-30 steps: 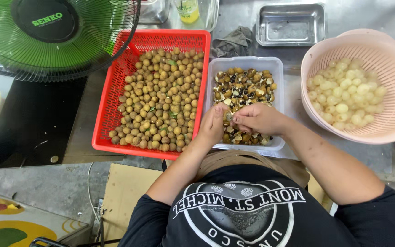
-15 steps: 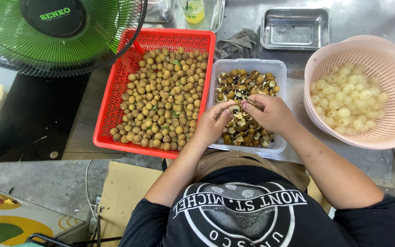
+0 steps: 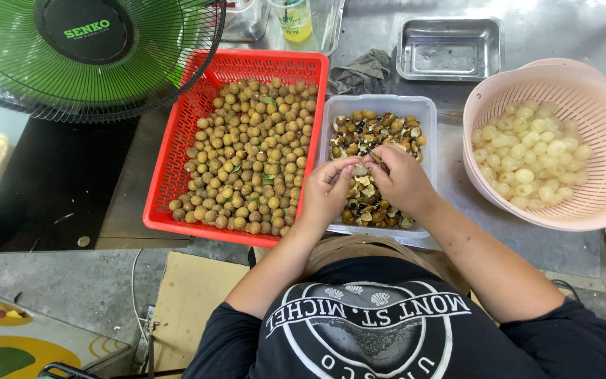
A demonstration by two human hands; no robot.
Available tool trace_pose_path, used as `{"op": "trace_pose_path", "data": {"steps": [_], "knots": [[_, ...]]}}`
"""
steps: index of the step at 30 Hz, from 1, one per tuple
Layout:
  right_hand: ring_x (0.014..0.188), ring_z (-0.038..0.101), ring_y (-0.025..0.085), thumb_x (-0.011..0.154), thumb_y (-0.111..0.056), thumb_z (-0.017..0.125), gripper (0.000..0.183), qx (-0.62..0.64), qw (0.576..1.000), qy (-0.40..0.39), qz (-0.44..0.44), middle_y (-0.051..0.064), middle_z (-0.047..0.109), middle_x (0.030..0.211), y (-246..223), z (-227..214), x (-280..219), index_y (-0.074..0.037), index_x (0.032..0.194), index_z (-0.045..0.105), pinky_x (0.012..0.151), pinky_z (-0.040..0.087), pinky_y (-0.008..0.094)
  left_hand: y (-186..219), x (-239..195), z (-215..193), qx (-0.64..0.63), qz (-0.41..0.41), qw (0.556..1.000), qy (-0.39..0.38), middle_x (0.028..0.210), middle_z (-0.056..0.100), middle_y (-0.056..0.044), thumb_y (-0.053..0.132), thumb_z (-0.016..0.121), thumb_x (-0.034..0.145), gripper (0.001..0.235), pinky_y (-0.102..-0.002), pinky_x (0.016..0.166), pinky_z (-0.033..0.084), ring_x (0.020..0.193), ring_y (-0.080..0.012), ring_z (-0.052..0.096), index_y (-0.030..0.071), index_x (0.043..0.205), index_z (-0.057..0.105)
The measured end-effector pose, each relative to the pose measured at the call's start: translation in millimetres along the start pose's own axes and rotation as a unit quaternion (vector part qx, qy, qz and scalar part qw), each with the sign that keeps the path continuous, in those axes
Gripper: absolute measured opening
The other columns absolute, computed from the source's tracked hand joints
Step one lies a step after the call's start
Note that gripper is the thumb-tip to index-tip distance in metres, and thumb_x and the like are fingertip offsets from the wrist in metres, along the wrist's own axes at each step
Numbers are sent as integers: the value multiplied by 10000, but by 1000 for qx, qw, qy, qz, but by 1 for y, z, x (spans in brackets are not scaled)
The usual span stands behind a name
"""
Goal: The person peels longan fruit by hand, removing the outer skin and seeds, and placing the peeled fruit into a pink colander.
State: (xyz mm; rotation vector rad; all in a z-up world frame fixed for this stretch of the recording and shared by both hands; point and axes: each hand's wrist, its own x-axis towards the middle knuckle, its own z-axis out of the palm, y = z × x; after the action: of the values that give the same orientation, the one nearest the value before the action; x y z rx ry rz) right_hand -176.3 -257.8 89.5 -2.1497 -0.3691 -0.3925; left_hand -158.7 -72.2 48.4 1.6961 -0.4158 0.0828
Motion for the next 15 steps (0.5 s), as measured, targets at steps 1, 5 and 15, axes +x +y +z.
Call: {"op": "trace_pose_path", "data": {"steps": [1, 5, 15], "knots": [[879, 640, 290, 954, -64, 660, 141, 12, 999, -4, 31, 156, 658, 955, 0, 3, -1, 34, 1054, 643, 777, 500, 374, -8, 1, 2, 0, 0, 1000, 0, 1111, 780, -100, 64, 629, 1039, 212, -238, 807, 563, 919, -116, 697, -3, 1202, 746], [788, 618, 271, 949, -85, 634, 163, 97, 984, -3, 151, 130, 626, 929, -6, 4, 3, 21, 1072, 618, 699, 489, 357, -36, 7, 14, -332, -162, 929, 11, 1136, 757, -92, 137, 541, 1090, 265, -222, 788, 548, 891, -80, 671, -9, 1248, 695], [672, 598, 261, 899, -89, 679, 159, 2, 999, -28, 39, 129, 613, 823, -34, -21, 5, -2, 1032, 686, 619, 464, 355, -29, 3, 15, -352, -129, 927, -21, 1186, 736, -69, 103, 644, 1013, 256, -236, 874, 550, 1039, -111, 702, 2, 1248, 638]]}}
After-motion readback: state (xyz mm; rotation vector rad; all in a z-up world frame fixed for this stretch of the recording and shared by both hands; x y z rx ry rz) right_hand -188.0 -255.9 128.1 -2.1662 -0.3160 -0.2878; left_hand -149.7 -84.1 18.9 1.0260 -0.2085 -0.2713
